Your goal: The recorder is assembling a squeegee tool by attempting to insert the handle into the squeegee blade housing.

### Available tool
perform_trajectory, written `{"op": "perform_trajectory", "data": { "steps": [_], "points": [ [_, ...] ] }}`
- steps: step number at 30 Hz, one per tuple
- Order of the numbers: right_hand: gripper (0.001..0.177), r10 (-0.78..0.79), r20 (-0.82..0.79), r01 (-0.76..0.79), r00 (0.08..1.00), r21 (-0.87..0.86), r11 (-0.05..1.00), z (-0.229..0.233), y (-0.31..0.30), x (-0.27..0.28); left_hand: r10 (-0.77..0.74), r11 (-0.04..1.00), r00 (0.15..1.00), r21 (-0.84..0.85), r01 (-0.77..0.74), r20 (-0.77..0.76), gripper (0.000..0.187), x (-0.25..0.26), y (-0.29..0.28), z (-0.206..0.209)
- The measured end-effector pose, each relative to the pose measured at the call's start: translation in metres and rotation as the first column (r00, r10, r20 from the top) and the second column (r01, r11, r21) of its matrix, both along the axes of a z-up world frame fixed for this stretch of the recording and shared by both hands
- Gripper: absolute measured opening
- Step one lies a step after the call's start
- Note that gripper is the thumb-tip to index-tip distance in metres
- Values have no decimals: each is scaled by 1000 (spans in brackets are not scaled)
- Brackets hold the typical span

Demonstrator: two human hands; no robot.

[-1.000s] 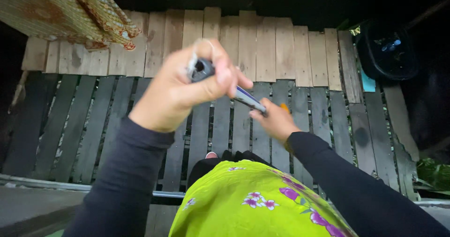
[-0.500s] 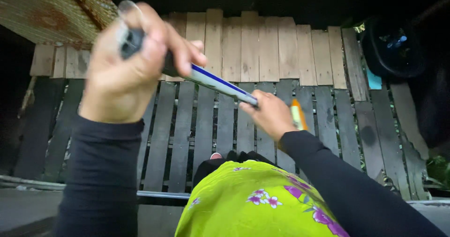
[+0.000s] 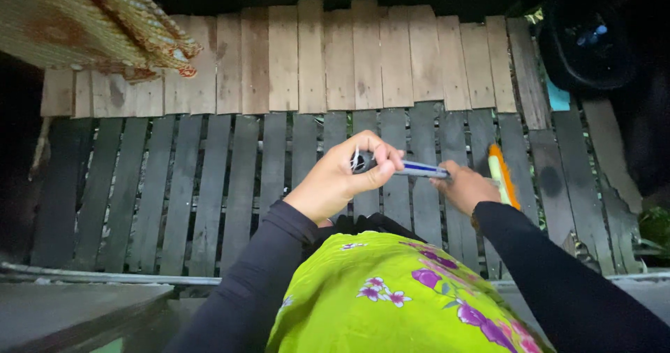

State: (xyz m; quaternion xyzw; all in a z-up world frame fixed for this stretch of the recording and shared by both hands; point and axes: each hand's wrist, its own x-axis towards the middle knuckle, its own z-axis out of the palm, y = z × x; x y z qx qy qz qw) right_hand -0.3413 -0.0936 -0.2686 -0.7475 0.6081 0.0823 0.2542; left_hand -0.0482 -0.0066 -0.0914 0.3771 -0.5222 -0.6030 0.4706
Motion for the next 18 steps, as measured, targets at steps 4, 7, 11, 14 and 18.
{"op": "perform_trajectory", "data": {
  "steps": [4,7,11,14,18],
  "points": [
    [48,24,21,-25,999,32,999,1,9,20,-3,1000,999,-12,4,51,12,22,7,-6],
    [46,60,-38,-57,997,79,995,17,15,36,73,995,997,76,-70,-34,12,35,8,-10],
    [43,81,-15,-77,997,201,977,30,22,42,139,985,990,101,-139,4,14,40,7,-4],
    [47,86,33,-91,996,241,966,24,25,33,157,979,988,128,-157,3,16,37,5,-3],
    [56,74,27,-78,997,250,965,21,29,26,139,984,990,111,-137,-14,19,28,2,-9]
  ]
}}
